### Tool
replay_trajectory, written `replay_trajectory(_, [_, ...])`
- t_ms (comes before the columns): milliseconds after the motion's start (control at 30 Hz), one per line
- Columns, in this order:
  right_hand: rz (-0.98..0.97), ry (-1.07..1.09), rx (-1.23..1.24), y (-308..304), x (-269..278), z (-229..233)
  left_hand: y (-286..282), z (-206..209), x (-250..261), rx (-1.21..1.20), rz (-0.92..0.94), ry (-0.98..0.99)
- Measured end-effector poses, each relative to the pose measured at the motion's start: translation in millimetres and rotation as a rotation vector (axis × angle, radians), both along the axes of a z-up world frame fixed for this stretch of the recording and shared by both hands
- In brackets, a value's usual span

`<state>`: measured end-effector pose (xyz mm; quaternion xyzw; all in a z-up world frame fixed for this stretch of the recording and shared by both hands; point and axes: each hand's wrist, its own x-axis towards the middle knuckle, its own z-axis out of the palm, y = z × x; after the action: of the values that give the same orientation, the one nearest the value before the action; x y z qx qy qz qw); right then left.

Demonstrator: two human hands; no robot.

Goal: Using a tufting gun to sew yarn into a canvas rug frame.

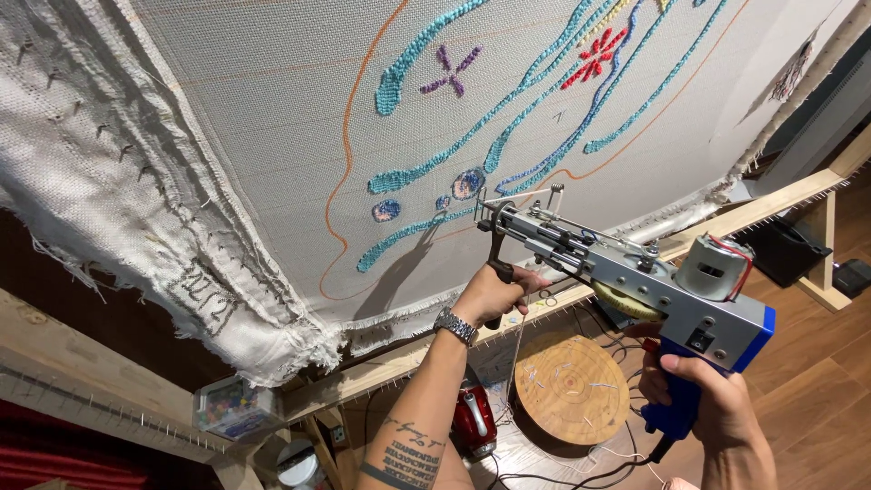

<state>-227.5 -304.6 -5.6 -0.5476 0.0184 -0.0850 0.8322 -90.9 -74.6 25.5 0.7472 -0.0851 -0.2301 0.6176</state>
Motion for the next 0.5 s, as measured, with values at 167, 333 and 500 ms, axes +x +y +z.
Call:
replay_trajectory(167, [-0.016,0.033,-0.046,20.2,2.3,19.7,5.1,0.7,4.7,0.009,-0.017,-0.070])
replay_trajectory(333, [0.015,0.032,-0.131,33.8,7.0,35.6,7.8,9.6,3.9,-0.009,0.038,-0.034])
replay_trajectory(500, [0.000,0.082,-0.160,37.6,10.2,37.1,10.0,11.2,7.0,0.001,0.041,-0.021])
